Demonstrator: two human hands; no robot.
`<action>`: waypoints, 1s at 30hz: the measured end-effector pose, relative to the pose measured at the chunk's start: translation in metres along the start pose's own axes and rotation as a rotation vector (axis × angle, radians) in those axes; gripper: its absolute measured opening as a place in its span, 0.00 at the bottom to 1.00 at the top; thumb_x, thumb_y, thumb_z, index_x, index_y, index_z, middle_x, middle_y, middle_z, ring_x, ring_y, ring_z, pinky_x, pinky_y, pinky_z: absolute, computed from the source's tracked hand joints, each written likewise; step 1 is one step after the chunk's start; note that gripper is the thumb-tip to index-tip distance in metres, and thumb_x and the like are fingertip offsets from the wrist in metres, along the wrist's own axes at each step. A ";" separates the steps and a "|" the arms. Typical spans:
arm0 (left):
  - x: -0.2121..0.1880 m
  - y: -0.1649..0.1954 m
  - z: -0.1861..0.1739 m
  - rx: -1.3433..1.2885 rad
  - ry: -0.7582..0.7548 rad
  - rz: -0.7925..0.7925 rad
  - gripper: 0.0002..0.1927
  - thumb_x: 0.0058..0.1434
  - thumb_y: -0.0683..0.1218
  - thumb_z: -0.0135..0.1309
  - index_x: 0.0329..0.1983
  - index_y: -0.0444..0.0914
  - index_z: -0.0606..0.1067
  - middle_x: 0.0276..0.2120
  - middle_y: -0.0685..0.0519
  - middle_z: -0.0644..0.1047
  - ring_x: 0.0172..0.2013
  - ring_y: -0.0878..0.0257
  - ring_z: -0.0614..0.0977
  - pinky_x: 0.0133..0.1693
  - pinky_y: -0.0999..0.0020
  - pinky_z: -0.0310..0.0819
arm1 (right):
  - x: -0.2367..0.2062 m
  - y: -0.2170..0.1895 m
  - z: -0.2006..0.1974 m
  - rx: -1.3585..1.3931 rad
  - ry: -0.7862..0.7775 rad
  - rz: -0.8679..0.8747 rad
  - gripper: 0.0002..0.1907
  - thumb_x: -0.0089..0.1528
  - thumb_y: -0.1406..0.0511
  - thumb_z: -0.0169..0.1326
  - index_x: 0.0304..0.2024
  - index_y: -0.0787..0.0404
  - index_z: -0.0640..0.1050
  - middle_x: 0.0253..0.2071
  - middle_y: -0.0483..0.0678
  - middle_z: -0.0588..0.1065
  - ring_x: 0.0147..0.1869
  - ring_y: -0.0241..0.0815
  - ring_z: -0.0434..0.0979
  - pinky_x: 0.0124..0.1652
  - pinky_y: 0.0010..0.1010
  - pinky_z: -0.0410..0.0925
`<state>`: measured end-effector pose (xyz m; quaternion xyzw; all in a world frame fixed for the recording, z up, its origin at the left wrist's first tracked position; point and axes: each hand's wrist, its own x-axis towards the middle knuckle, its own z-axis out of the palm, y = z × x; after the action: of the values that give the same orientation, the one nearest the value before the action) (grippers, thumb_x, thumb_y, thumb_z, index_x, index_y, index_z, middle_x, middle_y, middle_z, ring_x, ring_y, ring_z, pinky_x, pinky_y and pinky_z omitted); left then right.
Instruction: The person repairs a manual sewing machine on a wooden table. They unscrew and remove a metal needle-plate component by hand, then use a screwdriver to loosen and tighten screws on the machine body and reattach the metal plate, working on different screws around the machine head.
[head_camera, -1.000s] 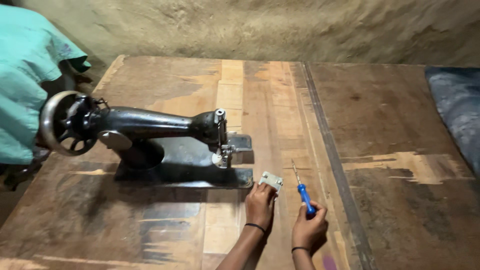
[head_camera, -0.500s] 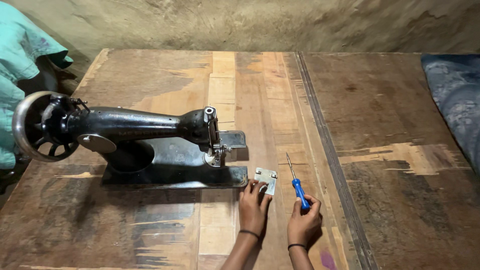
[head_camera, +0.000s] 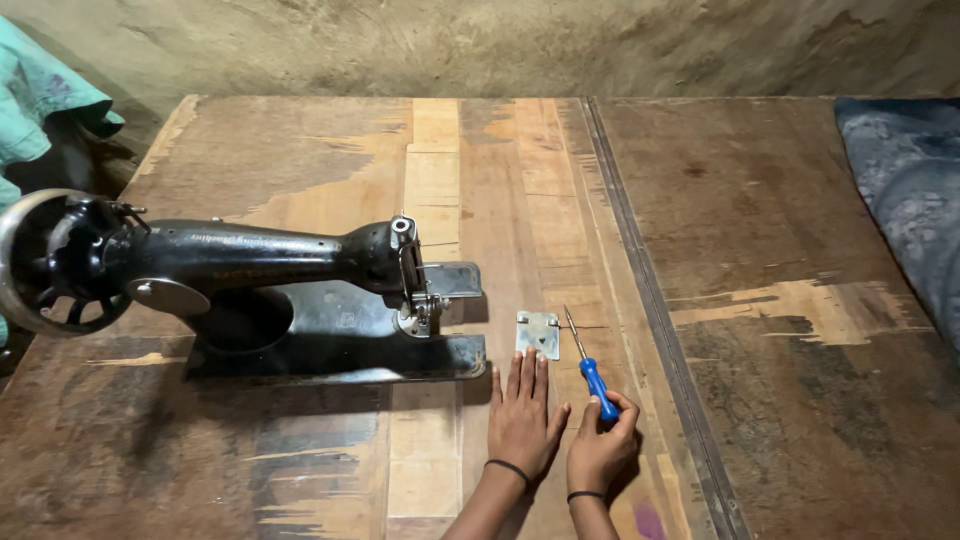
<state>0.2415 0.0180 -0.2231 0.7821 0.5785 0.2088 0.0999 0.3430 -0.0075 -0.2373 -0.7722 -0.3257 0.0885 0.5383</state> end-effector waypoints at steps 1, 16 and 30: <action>0.004 -0.001 0.002 -0.004 -0.014 0.003 0.42 0.66 0.62 0.45 0.75 0.33 0.52 0.76 0.42 0.49 0.75 0.50 0.46 0.70 0.44 0.30 | -0.001 0.000 0.001 0.027 -0.004 0.042 0.12 0.64 0.63 0.58 0.47 0.60 0.76 0.37 0.55 0.78 0.39 0.53 0.79 0.40 0.43 0.70; 0.063 -0.003 0.023 0.032 -0.088 -0.008 0.43 0.66 0.65 0.39 0.77 0.37 0.49 0.77 0.47 0.47 0.76 0.53 0.44 0.69 0.38 0.27 | 0.000 0.012 0.005 0.005 0.082 -0.055 0.13 0.65 0.65 0.58 0.51 0.63 0.78 0.38 0.57 0.79 0.38 0.50 0.78 0.38 0.39 0.70; 0.015 -0.019 0.025 -0.099 0.049 0.103 0.44 0.67 0.61 0.48 0.77 0.31 0.52 0.77 0.42 0.51 0.76 0.48 0.48 0.72 0.47 0.34 | 0.004 0.002 0.000 0.011 0.075 -0.039 0.13 0.66 0.64 0.57 0.52 0.62 0.78 0.40 0.59 0.80 0.37 0.53 0.81 0.36 0.40 0.72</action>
<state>0.2398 0.0403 -0.2494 0.7997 0.5286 0.2610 0.1134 0.3469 -0.0054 -0.2385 -0.7656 -0.3199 0.0507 0.5558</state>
